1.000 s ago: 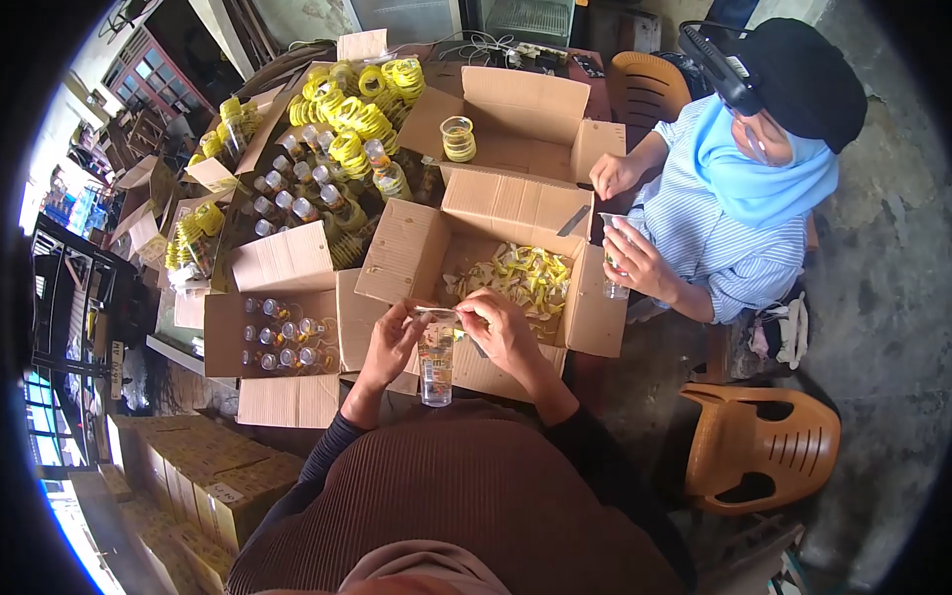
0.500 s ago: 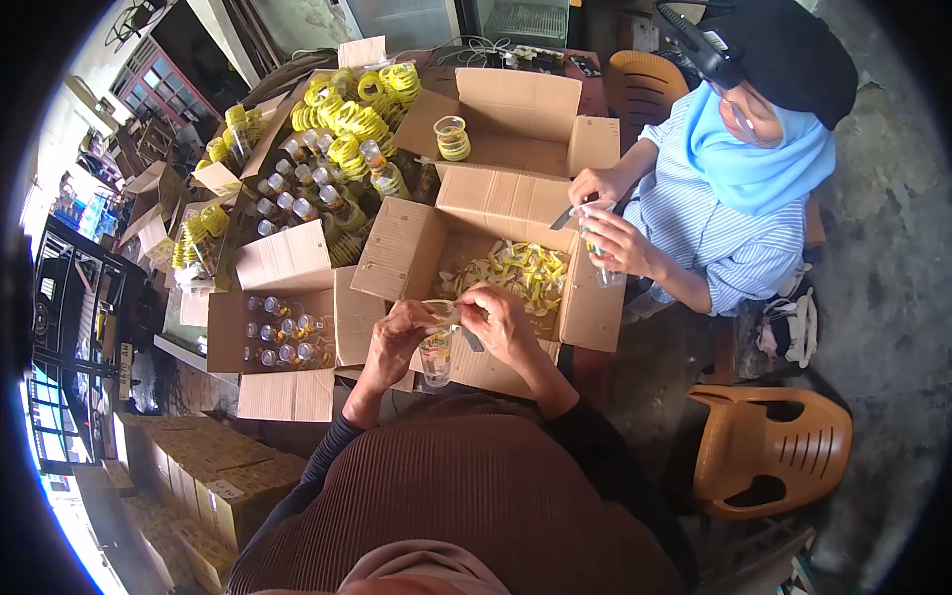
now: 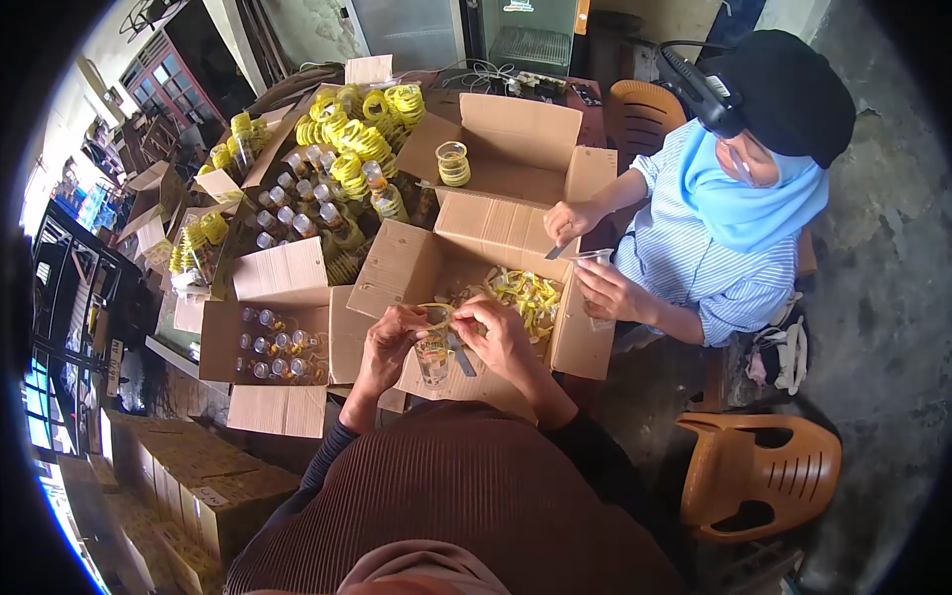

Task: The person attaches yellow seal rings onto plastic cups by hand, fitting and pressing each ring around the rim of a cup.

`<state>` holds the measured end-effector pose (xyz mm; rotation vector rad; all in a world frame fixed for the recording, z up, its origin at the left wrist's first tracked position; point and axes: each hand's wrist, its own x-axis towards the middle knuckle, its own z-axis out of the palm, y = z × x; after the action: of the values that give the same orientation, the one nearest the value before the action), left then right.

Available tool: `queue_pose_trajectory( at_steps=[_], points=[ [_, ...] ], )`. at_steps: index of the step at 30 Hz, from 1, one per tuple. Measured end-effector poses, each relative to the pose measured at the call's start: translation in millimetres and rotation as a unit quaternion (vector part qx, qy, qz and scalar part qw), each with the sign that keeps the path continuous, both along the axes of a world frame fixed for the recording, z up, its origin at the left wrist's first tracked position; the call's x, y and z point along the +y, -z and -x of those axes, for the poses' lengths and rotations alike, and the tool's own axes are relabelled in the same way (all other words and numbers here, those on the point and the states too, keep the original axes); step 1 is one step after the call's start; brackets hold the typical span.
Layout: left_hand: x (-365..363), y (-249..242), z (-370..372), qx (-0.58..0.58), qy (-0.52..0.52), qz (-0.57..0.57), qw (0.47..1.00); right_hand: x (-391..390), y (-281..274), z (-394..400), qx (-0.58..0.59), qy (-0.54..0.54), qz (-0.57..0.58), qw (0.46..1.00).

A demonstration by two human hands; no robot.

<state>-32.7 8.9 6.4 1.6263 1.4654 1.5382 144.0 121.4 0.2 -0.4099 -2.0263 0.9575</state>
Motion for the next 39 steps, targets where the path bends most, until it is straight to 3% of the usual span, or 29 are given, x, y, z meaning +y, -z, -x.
queue_pose_trajectory(
  at_steps=[7,14,17,20,25,27,30,32,34,36,37,39],
  points=[
    [-2.1,9.1,-0.7,-0.066,0.005,0.030,0.997,0.2,6.6,-1.3,-0.004,-0.009,0.030,1.000],
    [-3.0,22.1,4.7,-0.016,0.028,-0.006,0.999,3.5,17.7,-0.4,-0.037,-0.009,0.084,0.996],
    [-5.4,17.1,6.4,-0.012,0.039,-0.006,0.999,5.0,36.2,3.6,-0.027,-0.014,0.167,0.985],
    [-7.5,14.9,8.8,0.005,0.052,-0.003,0.999,14.1,46.0,4.5,0.048,-0.017,0.354,0.934],
    [-9.1,16.2,6.1,-0.040,0.070,-0.006,0.997,16.9,49.1,-1.7,-0.006,-0.014,0.365,0.931],
    [-9.8,17.3,2.2,-0.125,0.038,0.020,0.991,13.4,46.7,-2.1,-0.019,-0.013,0.343,0.939],
    [-9.2,25.8,7.1,-0.103,0.036,0.022,0.994,4.1,29.9,0.4,0.004,-0.022,0.288,0.957],
    [-10.5,21.9,6.5,-0.104,0.033,0.030,0.994,-1.6,14.1,-0.5,0.003,-0.059,0.167,0.984],
    [-10.4,20.9,7.3,-0.105,0.028,0.037,0.993,-4.6,10.2,0.2,-0.001,-0.065,0.157,0.985],
    [-9.8,21.0,9.6,-0.061,0.032,0.050,0.996,-4.3,13.7,1.7,-0.018,-0.031,0.030,0.999],
    [-9.1,19.7,10.0,-0.061,0.032,0.050,0.996,-5.4,12.0,1.9,-0.029,-0.018,0.026,0.999],
    [-7.8,13.2,9.1,0.117,-0.013,0.009,0.993,-7.8,12.7,3.8,-0.029,-0.008,0.009,1.000]
  ],
)
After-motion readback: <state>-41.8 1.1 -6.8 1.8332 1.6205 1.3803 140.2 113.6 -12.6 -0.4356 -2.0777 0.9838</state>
